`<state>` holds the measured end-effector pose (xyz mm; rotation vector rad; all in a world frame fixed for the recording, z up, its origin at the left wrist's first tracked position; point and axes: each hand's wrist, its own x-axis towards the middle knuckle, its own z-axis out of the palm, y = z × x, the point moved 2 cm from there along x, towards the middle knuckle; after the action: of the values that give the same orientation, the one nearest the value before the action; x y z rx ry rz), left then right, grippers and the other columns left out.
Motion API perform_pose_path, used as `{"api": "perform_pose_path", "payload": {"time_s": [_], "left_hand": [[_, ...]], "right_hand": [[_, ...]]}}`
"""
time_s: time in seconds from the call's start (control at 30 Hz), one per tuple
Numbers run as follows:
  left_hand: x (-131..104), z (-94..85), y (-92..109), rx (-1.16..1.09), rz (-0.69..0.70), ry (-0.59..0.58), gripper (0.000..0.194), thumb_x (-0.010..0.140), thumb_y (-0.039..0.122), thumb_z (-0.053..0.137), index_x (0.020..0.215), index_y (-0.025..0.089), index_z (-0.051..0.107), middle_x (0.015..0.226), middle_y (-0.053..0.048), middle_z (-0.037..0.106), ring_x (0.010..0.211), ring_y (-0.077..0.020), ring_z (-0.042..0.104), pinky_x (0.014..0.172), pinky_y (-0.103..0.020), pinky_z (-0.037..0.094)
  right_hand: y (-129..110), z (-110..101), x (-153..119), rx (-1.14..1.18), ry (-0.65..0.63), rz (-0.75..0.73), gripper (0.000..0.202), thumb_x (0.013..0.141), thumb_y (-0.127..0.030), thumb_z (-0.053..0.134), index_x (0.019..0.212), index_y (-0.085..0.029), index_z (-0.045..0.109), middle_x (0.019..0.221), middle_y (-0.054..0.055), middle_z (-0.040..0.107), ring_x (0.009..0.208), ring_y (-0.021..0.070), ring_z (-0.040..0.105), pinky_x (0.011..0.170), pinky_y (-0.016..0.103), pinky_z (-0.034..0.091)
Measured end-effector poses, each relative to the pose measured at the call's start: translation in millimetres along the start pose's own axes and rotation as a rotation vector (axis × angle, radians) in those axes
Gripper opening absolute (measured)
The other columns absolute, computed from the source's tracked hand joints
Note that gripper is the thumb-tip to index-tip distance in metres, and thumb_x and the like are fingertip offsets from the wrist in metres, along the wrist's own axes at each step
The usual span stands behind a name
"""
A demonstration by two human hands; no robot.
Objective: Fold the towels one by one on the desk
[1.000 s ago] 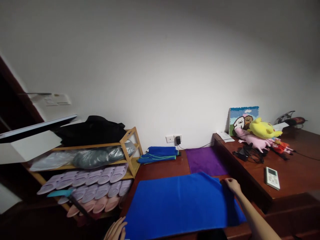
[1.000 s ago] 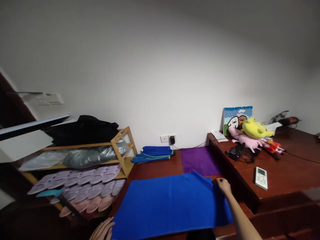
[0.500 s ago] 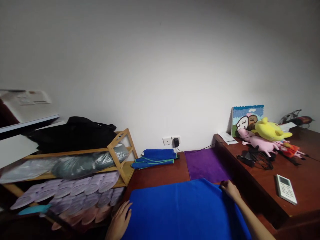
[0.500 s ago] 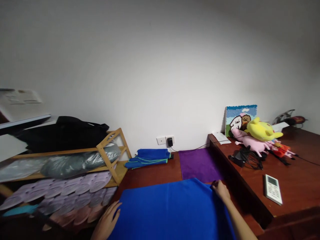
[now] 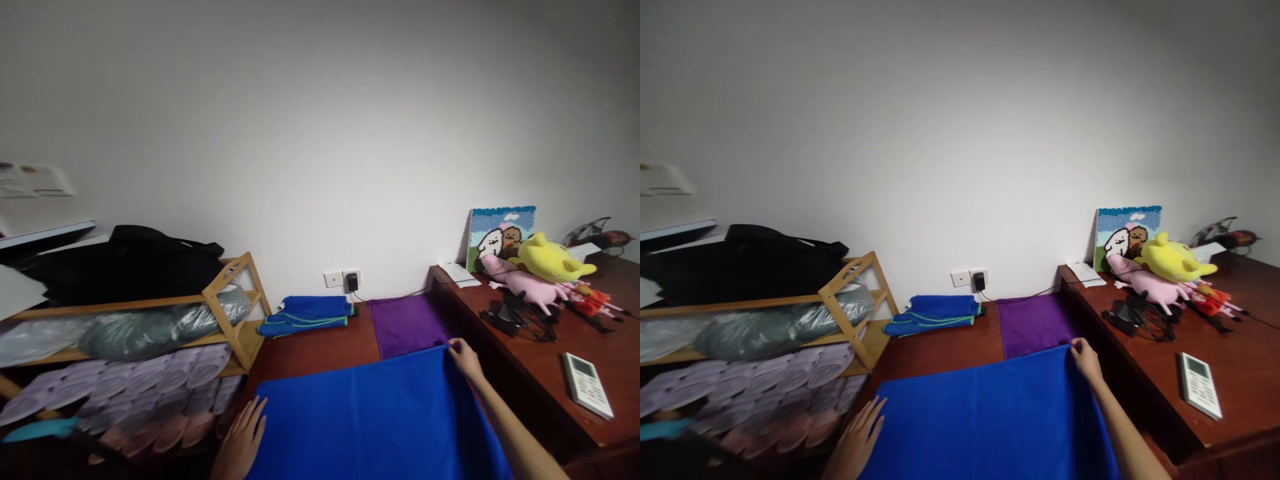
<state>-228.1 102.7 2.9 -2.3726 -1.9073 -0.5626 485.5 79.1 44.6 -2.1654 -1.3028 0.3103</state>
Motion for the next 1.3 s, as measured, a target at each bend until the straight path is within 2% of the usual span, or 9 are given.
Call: {"api": "perform_pose_path", "payload": {"time_s": [0.2,0.3,0.4,0.6,0.87,0.93,1.03,1.2,1.3], "left_hand": [[5,-3.2,2,0.078,0.001,0.043,0.056,0.097,0.046,0.034,0.141,0.024,0.060,0.145,-0.006,0.063,0.136,-0.0277,0.056,0.116,-0.048,0.043],[20,-5.5,12,0.102,0.024,0.072,0.055,0.098,0.043,0.033,0.140,0.022,0.061,0.146,-0.007,0.062,0.139,-0.0275,0.053,0.118,-0.047,0.040],[37,-0.2,26,0.084,0.050,-0.006,0.055,0.100,0.043,0.032,0.145,0.024,0.057,0.155,-0.006,0.053,0.146,-0.0267,0.044,0.121,-0.047,0.036],[48,18.1,29,0.097,-0.066,-0.134,0.060,0.101,0.050,0.035,0.155,0.025,0.042,0.164,-0.008,0.038,0.151,-0.0270,0.034,0.123,-0.052,0.027],[36,7.5,14,0.072,-0.069,-0.137,0.059,0.103,0.053,0.035,0.156,0.030,0.039,0.165,-0.007,0.036,0.152,-0.0274,0.031,0.122,-0.049,0.030],[33,7.1,14,0.074,-0.073,-0.119,0.058,0.103,0.053,0.034,0.156,0.030,0.039,0.165,-0.007,0.036,0.152,-0.0268,0.031,0.122,-0.048,0.030],[31,8.6,17,0.086,-0.083,-0.114,0.058,0.104,0.053,0.033,0.157,0.030,0.038,0.166,-0.006,0.035,0.153,-0.0257,0.030,0.123,-0.047,0.028],[29,9.7,18,0.084,-0.070,-0.106,0.058,0.105,0.054,0.031,0.158,0.031,0.036,0.166,-0.006,0.034,0.153,-0.0261,0.031,0.123,-0.048,0.026],[29,10.8,15,0.089,-0.065,-0.124,0.058,0.105,0.055,0.031,0.158,0.030,0.035,0.167,-0.008,0.031,0.153,-0.0266,0.030,0.123,-0.049,0.025]], "right_hand": [[-28,31,-29,-0.071,0.022,-0.160,0.044,0.092,-0.036,0.040,0.122,-0.020,0.069,0.130,0.013,0.066,0.119,0.0248,0.062,0.107,0.037,0.044],[-37,57,-57,-0.156,-0.034,-0.294,0.052,0.095,-0.046,0.038,0.136,-0.025,0.063,0.149,0.007,0.055,0.139,0.0250,0.048,0.120,0.040,0.031],[-28,73,-73,-0.305,-0.082,-0.297,0.060,0.099,-0.050,0.029,0.151,-0.026,0.048,0.162,0.003,0.040,0.152,0.0262,0.030,0.126,0.049,0.019],[-7,77,-75,-0.408,-0.142,-0.229,0.065,0.099,-0.053,0.023,0.158,-0.028,0.034,0.167,0.002,0.029,0.155,0.0242,0.020,0.126,0.047,0.018],[-3,75,-74,-0.517,-0.116,-0.116,0.067,0.095,-0.052,0.027,0.157,-0.030,0.038,0.165,0.002,0.034,0.154,0.0276,0.025,0.124,0.055,0.019],[-28,76,-75,-0.546,-0.064,-0.114,0.066,0.094,-0.048,0.030,0.154,-0.025,0.045,0.161,0.006,0.041,0.152,0.0312,0.029,0.124,0.057,0.017],[-111,93,-92,-0.463,-0.070,-0.278,0.067,0.097,-0.045,0.028,0.153,-0.014,0.045,0.160,0.012,0.042,0.152,0.0314,0.029,0.125,0.052,0.017],[-285,166,-172,-0.140,-0.385,-0.665,0.068,0.103,-0.051,0.018,0.159,-0.016,0.030,0.166,0.005,0.028,0.155,0.0232,0.022,0.128,0.044,0.016],[-332,206,-208,-0.104,-0.516,-0.712,0.069,0.103,-0.053,0.019,0.161,-0.017,0.026,0.167,0.006,0.023,0.156,0.0248,0.016,0.128,0.048,0.013]]}}
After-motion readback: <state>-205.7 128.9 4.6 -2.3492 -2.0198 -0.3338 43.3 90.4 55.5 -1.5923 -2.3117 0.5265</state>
